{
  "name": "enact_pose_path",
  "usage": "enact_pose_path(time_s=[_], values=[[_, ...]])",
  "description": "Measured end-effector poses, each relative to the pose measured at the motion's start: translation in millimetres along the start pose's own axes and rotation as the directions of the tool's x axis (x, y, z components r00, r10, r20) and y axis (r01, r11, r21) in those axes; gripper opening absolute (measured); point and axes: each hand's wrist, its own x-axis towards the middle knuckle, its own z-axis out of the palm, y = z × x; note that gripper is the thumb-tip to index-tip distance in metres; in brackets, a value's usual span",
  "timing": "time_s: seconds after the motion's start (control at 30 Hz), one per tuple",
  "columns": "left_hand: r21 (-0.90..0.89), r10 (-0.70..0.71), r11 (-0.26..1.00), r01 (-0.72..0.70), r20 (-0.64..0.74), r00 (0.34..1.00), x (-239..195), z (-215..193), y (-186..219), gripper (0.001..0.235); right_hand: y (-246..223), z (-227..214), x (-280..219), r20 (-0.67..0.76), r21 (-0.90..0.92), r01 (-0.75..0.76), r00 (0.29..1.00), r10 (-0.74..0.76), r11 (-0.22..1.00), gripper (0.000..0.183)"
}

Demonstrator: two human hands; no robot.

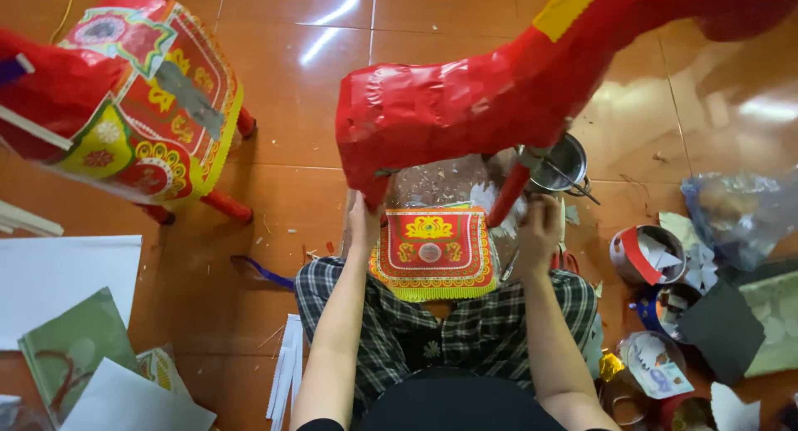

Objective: Assembling and decorating traditional paper horses by gluing paper cutouts onto a frame.

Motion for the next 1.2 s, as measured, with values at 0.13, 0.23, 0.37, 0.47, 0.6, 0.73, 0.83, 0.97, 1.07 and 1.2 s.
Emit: enact_pose_path(time_s=[0.13, 0.23, 0.37, 0.47, 0.6, 0.73, 0.83, 0.97, 1.07, 1.2], values=[[0.008, 0.038, 0.999, -0.038, 0.007, 0.999, -9.5, -24.6, 35.5, 0.056, -5.5, 70.8, -51.4, 0.346, -0.072, -0.202, 0.913, 0.214, 0.977, 0.019], [-0.004, 0.047, 0.999, -0.047, -0.007, 0.999, -5.9, -17.5, 24.2, 0.058, 14.0, 129.9, -95.1, 0.52, -0.045, -0.208, 0.83, 0.2, 0.977, 0.025], [0.073, 0.072, 0.995, -0.071, -0.006, 0.997, -7.9, -26.8, 32.3, 0.061, -2.2, 153.6, -98.3, 0.558, -0.026, -0.038, 0.829, 0.046, 0.999, 0.019], [0.052, 0.093, 0.994, -0.094, 0.028, 0.995, -5.2, -28.9, 29.1, 0.062, -28.8, 124.1, -80.3, 0.51, -0.01, -0.002, 0.86, 0.007, 1.0, 0.022], [0.044, 0.078, 0.996, -0.079, 0.014, 0.997, -0.5, -24.1, 20.1, 0.059, -4.0, 58.6, -51.6, 0.278, 0.0, -0.055, 0.959, 0.053, 0.998, 0.02], [0.051, 0.044, 0.998, -0.044, 0.005, 0.999, 2.6, -15.9, 2.6, 0.051, 10.7, 35.0, -48.1, 0.214, -0.118, -0.014, 0.976, 0.039, 0.993, 0.019], [0.02, 0.031, 0.999, -0.031, 0.005, 0.999, 14.8, -5.9, -30.2, 0.054, -33.1, 76.3, -71.9, 0.351, -0.075, -0.075, 0.931, 0.097, 0.994, 0.018], [-0.078, 0.073, 0.994, -0.075, -0.022, 0.997, 9.9, -9.7, -21.9, 0.053, 7.9, 83.3, -59.5, 0.364, -0.056, 0.004, 0.931, 0.017, 0.998, 0.018], [-0.098, 0.083, 0.992, -0.085, -0.022, 0.996, 10.1, -10.4, -22.3, 0.052, 8.7, 46.7, -26.1, 0.162, -0.098, 0.099, 0.983, -0.082, 0.99, 0.013], [-0.093, 0.059, 0.994, -0.061, -0.026, 0.998, -2.0, -13.0, -5.7, 0.049, 8.4, 4.1, 3.1, -0.055, -0.241, 0.169, 0.981, -0.187, 0.956, 0.012]])
